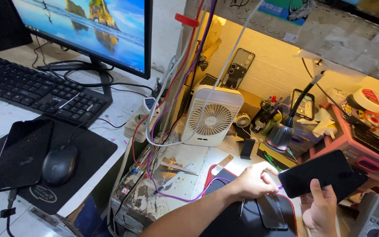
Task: Repairing a mobile phone by connecting a new screen and testing the internal components.
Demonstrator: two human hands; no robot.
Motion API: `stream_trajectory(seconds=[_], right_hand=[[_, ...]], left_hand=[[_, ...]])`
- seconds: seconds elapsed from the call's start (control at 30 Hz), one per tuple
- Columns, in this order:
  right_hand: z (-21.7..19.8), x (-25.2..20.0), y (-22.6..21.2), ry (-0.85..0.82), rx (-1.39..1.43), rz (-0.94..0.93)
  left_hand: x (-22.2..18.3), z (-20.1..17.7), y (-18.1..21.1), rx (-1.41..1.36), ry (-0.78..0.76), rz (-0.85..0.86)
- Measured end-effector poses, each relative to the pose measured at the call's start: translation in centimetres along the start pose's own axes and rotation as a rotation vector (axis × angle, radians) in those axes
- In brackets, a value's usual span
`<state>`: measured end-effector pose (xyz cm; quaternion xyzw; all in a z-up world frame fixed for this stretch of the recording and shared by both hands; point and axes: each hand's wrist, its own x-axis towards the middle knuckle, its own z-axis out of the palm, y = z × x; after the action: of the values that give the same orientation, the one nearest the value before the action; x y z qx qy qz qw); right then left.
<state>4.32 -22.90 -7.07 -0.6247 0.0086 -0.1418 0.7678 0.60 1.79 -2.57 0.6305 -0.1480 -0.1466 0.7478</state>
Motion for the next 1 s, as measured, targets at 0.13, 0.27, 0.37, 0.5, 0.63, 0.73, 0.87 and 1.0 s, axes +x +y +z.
stream_trajectory(seconds=[0.13, 0.27, 0.37, 0.5, 0.63, 0.73, 0.87, 1.0], right_hand=[[0.7, -0.4, -0.6, -0.021, -0.040, -0.004], [0.6, -0.2, -0.2, 0.029, -0.118, 0.022], [0.4, -0.1, 0.3, 0.054, -0.136, 0.022], [1.1, -0.5, -0.2, 0.004, -0.125, -0.004], [1.1, -0.4, -0.2, 0.018, -0.125, -0.008], [0.6, 0.3, 0.0, -0.066, -0.085, -0.025], [-3.6, 2.6, 2.5, -0.157, 0.102, -0.006], [-3.9, 1.7, 1.7, -0.809, 0.513, -0.142]], left_hand=[[0.3, -0.3, -0.6, 0.068, 0.013, -0.005], [0.3, -0.5, -0.6, 0.103, 0.023, -0.021], [0.2, -0.7, -0.1, 0.180, 0.034, -0.050], [0.8, -0.7, -1.2, 0.168, 0.055, -0.021], [0.3, -0.8, -0.5, 0.142, 0.044, -0.049], [0.9, -0.9, -0.9, 0.165, 0.054, -0.008], [3.2, -1.0, -4.0, 0.007, -0.206, 0.142], [1.3, -1.3, -1.3, -0.269, -0.557, 0.077]])
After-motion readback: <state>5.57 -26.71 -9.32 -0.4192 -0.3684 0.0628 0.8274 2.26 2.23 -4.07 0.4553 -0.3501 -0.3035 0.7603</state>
